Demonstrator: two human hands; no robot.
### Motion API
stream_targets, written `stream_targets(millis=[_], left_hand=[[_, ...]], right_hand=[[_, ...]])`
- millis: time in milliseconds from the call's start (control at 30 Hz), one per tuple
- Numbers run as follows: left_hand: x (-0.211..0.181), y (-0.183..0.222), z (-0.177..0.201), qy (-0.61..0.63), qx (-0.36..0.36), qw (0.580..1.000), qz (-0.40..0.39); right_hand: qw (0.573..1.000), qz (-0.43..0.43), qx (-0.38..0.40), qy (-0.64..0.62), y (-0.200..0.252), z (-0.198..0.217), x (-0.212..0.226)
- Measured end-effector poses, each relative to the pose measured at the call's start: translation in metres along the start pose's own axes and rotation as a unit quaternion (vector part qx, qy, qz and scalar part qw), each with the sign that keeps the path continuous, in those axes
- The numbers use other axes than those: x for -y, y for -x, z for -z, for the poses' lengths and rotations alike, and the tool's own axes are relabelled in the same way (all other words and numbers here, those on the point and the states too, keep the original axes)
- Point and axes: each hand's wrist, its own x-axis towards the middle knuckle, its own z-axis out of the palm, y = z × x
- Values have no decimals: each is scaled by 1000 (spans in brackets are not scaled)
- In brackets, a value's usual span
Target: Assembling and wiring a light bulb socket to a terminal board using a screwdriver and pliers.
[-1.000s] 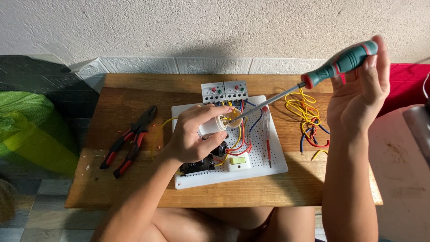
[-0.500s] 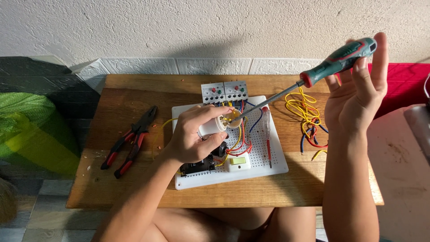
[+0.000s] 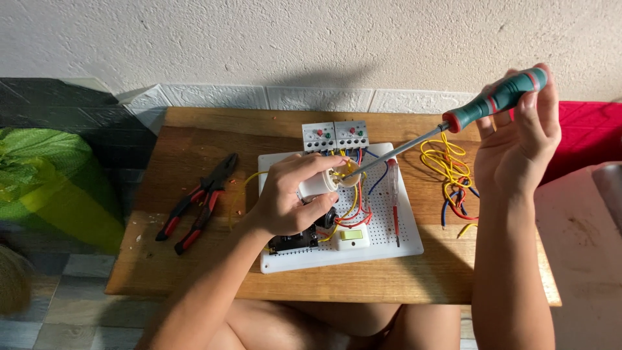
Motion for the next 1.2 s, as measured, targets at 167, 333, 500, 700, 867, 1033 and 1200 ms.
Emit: stream_targets(millis=[167, 333, 500, 700, 867, 1033, 1200], left_hand=[[3, 3, 0, -5, 2, 1000, 1], [5, 3, 1, 1, -4, 1000, -6], [4, 5, 0, 3, -7, 1000, -7], [5, 3, 0, 3, -5, 1000, -4], [3, 3, 1, 1, -5, 1000, -5], [2, 4, -2, 19, -3, 1000, 5], [4, 2, 0, -5, 1, 1000, -17]], right_hand=[[999, -18, -16, -42, 11, -22, 14], [999, -1, -33, -21, 10, -11, 5], [998, 14, 57, 11, 7, 1, -2], [998, -16, -52, -15, 17, -33, 14], [999, 18, -23, 36, 9, -12, -3], [999, 21, 10, -33, 8, -1, -6], [998, -14, -58, -32, 14, -24, 5]])
